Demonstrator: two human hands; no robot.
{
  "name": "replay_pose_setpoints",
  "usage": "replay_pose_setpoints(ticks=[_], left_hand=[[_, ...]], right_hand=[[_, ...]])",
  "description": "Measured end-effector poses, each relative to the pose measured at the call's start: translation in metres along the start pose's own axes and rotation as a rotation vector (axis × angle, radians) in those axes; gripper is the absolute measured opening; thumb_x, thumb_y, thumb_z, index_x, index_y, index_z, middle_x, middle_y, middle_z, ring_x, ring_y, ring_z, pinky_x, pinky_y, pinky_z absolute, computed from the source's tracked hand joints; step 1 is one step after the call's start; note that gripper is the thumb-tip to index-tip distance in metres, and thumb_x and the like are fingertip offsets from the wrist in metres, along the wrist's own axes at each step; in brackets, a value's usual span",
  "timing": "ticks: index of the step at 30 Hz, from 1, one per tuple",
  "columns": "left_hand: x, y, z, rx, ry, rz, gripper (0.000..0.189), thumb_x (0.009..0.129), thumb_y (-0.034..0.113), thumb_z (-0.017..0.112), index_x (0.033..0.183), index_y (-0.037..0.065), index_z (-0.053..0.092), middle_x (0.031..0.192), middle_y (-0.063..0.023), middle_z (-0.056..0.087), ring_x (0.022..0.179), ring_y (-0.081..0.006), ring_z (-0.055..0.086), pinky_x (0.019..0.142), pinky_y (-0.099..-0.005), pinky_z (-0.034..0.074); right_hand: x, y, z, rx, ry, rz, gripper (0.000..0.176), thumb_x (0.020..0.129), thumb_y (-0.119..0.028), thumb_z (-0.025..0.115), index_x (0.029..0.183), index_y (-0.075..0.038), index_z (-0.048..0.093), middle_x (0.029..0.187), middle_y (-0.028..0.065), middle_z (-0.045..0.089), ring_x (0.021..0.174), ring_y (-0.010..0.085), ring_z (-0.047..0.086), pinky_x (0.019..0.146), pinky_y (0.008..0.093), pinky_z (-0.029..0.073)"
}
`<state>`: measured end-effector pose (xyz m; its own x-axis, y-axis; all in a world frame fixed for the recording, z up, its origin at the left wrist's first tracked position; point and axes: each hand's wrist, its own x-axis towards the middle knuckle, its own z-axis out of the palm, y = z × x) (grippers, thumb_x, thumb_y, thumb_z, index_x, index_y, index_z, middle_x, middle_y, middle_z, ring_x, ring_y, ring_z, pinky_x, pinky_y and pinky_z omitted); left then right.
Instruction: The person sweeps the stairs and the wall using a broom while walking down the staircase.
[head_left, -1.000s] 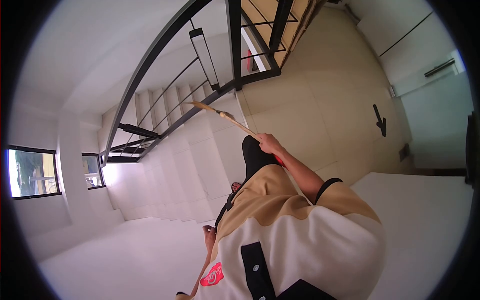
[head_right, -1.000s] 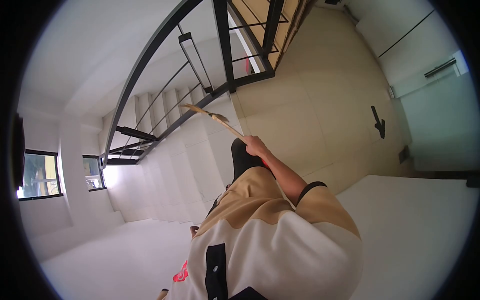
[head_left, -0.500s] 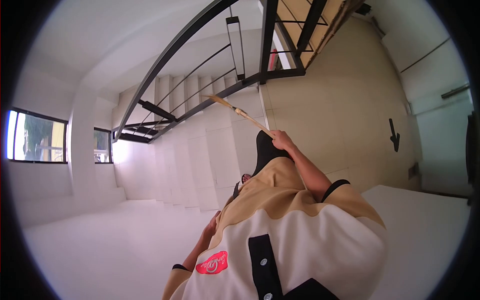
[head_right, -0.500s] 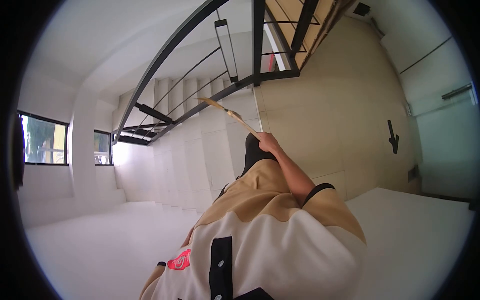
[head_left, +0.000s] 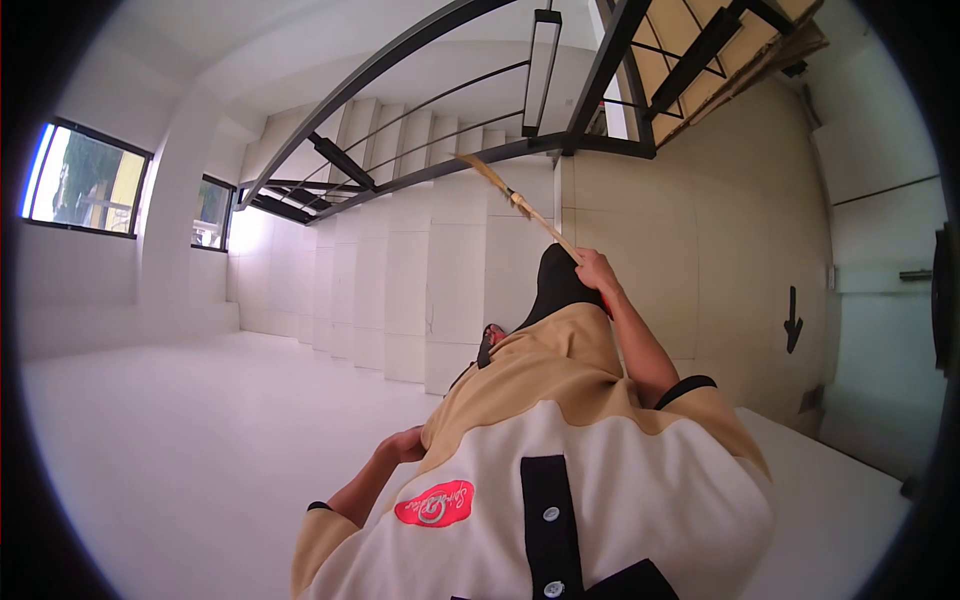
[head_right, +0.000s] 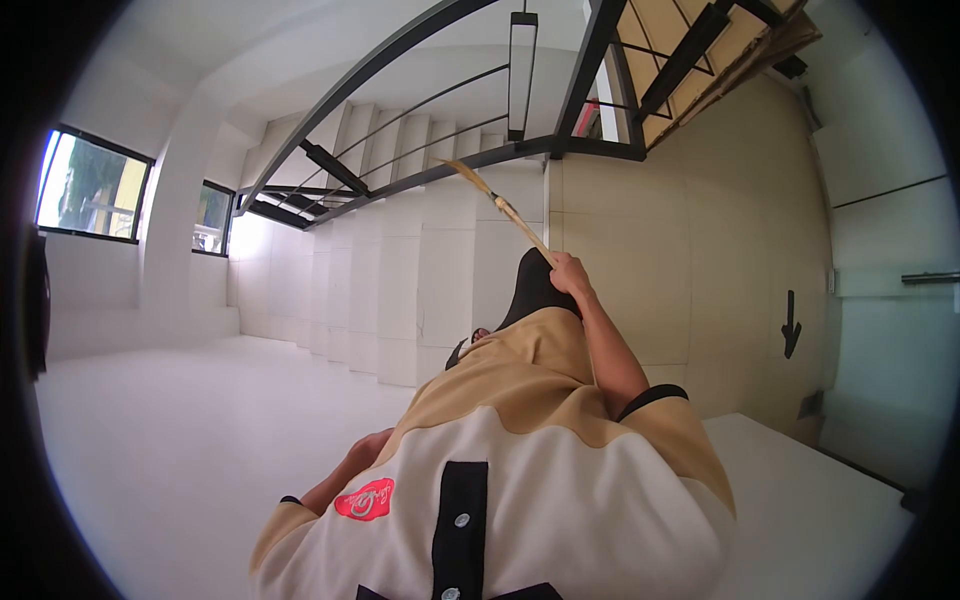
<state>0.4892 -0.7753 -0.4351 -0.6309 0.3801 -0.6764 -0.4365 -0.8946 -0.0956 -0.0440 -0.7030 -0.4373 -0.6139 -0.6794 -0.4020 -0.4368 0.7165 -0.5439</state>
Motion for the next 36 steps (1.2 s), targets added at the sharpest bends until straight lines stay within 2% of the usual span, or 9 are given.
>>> replay_pose_setpoints(ticks=[4,10,20,22,26,27,30,33,36], left_hand=[[0.011,-0.017,-0.009,-0.088,-0.026,0.0,0.032,0.086,0.021,0.044,0.111,0.001,0.049,0.106,-0.0095,0.057,0.092,-0.0151,0.056,0.079,-0.0304,0.047],[0.028,-0.022,-0.011,-0.1,0.013,0.098,0.032,0.086,0.02,0.043,0.111,0.001,0.049,0.106,-0.0092,0.057,0.092,-0.015,0.056,0.079,-0.0305,0.047],[0.06,-0.036,-0.059,-0.108,-0.031,0.191,0.032,0.085,0.02,0.042,0.111,0.002,0.049,0.105,-0.0088,0.057,0.092,-0.0149,0.056,0.079,-0.0306,0.047],[0.055,-0.034,-0.047,-0.071,0.001,0.223,0.033,0.085,0.021,0.042,0.111,0.002,0.049,0.105,-0.0087,0.057,0.092,-0.0148,0.056,0.079,-0.0304,0.047],[0.003,-0.009,0.066,0.158,0.282,0.359,0.036,0.085,0.025,0.042,0.113,0.002,0.048,0.106,-0.0086,0.057,0.091,-0.0144,0.056,0.078,-0.0298,0.047],[0.006,-0.014,0.054,0.16,0.185,0.396,0.038,0.085,0.026,0.042,0.114,0.002,0.047,0.106,-0.0087,0.056,0.091,-0.0142,0.057,0.079,-0.0297,0.047],[0.011,-0.014,0.034,0.091,0.221,0.234,0.041,0.083,0.022,0.047,0.12,0.005,0.039,0.114,-0.0087,0.05,0.096,-0.0143,0.054,0.08,-0.0297,0.046],[0.017,-0.007,0.026,0.031,0.249,0.072,0.049,0.082,0.017,0.051,0.126,0.008,0.032,0.122,-0.0088,0.043,0.101,-0.0145,0.051,0.082,-0.0296,0.046],[0.007,-0.001,0.055,0.065,0.151,0.235,0.051,0.079,0.012,0.054,0.125,0.006,0.033,0.123,-0.0087,0.042,0.105,-0.0158,0.048,0.086,-0.0284,0.043]], right_hand=[[0.005,0.009,0.002,-0.027,0.018,0.002,0.035,0.067,-0.009,0.054,0.102,-0.008,0.056,0.09,0.0203,0.058,0.085,0.035,0.056,0.076,0.0375,0.046],[0.006,0.01,0.009,-0.037,0.045,0.033,0.034,0.067,-0.009,0.053,0.101,-0.008,0.056,0.089,0.0209,0.058,0.084,0.0359,0.056,0.075,0.0385,0.046],[0.001,0.007,0.015,0.012,0.041,0.024,0.033,0.068,-0.01,0.053,0.101,-0.009,0.056,0.089,0.0202,0.059,0.084,0.0355,0.056,0.074,0.038,0.046],[-0.002,0.005,0.013,0.001,0.034,0.024,0.033,0.068,-0.01,0.052,0.101,-0.008,0.056,0.09,0.0205,0.058,0.085,0.0356,0.056,0.075,0.038,0.046],[-0.003,0.009,0.011,-0.016,0.045,0.011,0.035,0.068,-0.009,0.052,0.103,-0.008,0.056,0.091,0.0204,0.058,0.086,0.0355,0.055,0.076,0.0379,0.045],[-0.003,0.012,0.012,-0.011,0.057,0.008,0.036,0.067,-0.009,0.054,0.103,-0.008,0.056,0.091,0.0199,0.058,0.086,0.0353,0.055,0.075,0.0378,0.045],[-0.008,0.008,0.006,-0.039,0.03,0.05,0.037,0.067,-0.009,0.054,0.104,-0.008,0.055,0.094,0.0194,0.058,0.088,0.0349,0.055,0.077,0.0375,0.045],[-0.006,0.018,0.01,-0.073,0.047,0.008,0.035,0.069,-0.01,0.049,0.103,-0.008,0.056,0.091,0.0216,0.058,0.086,0.0359,0.056,0.076,0.0389,0.045],[-0.012,0.011,0.002,-0.049,0.024,0.057,0.039,0.067,-0.01,0.055,0.107,-0.008,0.054,0.096,0.0201,0.057,0.091,0.0337,0.055,0.078,0.0359,0.044]])
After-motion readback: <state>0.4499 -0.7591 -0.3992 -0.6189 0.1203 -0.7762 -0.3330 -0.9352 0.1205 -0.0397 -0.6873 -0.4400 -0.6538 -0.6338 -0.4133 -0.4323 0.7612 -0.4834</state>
